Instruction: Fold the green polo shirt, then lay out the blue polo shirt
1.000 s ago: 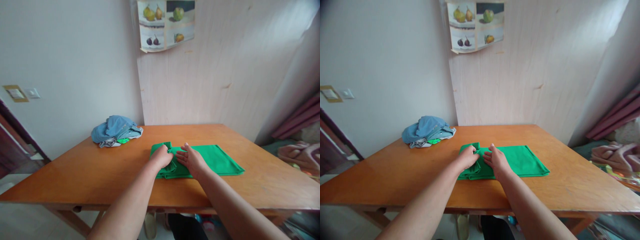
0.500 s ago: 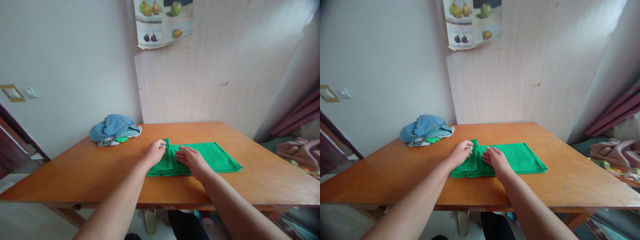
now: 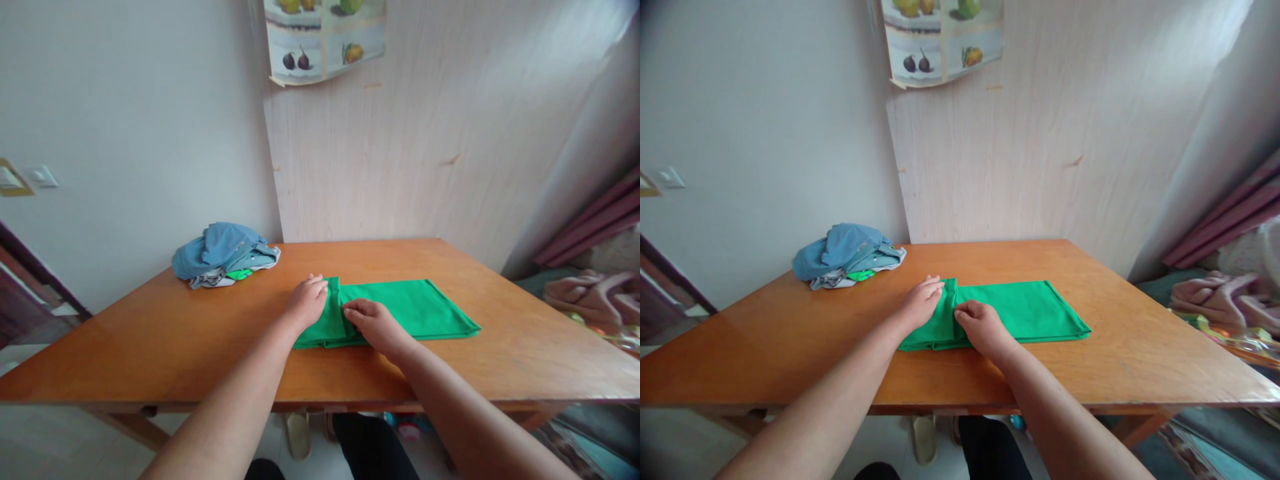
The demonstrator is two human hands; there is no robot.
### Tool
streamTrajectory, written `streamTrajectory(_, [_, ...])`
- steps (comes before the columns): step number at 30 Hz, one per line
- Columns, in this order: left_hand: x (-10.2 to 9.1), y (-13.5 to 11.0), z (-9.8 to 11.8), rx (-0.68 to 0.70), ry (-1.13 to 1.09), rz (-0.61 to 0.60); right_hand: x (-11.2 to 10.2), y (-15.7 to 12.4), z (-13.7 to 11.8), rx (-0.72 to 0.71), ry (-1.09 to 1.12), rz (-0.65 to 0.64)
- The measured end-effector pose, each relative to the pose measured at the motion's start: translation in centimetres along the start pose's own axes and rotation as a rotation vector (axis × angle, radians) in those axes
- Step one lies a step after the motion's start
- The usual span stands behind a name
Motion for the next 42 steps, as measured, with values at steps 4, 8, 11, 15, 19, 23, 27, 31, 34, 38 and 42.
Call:
streamTrajectory(4, [0.8, -0.2, 0.5, -0.034, 0.075, -0.087, -0.1, 0.0, 0.0, 0.002, -0.003, 0.011])
streamTrajectory(8, [1.3, -0.9, 0.9, -0.06, 0.19, -0.19, 0.1, 0.0, 0.3, 0.013, 0.023, -0.013])
streamTrajectory(11, [1.4, -1.1, 1.0, -0.066, 0.208, -0.225, 0.3, -0.3, 0.3, -0.052, -0.02, -0.017])
streamTrajectory(15, [1.6, -1.3, 1.1, -0.09, 0.21, -0.263, 0.5, -0.8, -0.2, -0.162, -0.2, -0.021])
streamTrajectory(19, [1.6, -1.4, 1.3, -0.128, 0.21, -0.294, 0.6, -0.9, -0.4, -0.191, -0.305, -0.027])
streamTrajectory(23, [1.7, -1.4, 1.5, -0.148, 0.213, -0.312, 0.6, -1.0, -0.5, -0.197, -0.331, -0.031])
streamTrajectory(27, [2.0, -1.4, 1.2, -0.151, 0.218, -0.312, 0.6, -1.2, -0.6, -0.221, -0.322, -0.036])
streamTrajectory(31, [2.2, -1.4, 0.9, -0.15, 0.217, -0.301, 0.4, -1.3, -0.8, -0.252, -0.305, -0.03])
streamTrajectory(34, [2.3, -1.4, 1.0, -0.149, 0.221, -0.302, 0.3, -1.4, -0.8, -0.272, -0.27, -0.037])
streamTrajectory(38, [2.3, -1.6, 1.1, -0.142, 0.227, -0.302, -0.3, -1.4, -0.3, -0.18, -0.119, -0.018])
streamTrajectory(42, [2.4, -1.7, 1.1, -0.132, 0.224, -0.289, -1.5, -1.9, -0.9, -0.202, -0.046, 0.119])
Point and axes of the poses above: each hand's wrist, its own y-axis towards the middle knuckle, its own x-axis out of the palm, z = x × y, the point moved 6 cm from there along y, towards the middle knuckle, and after that the axes turned 11 degrees about -y, right-handed, at the moved point
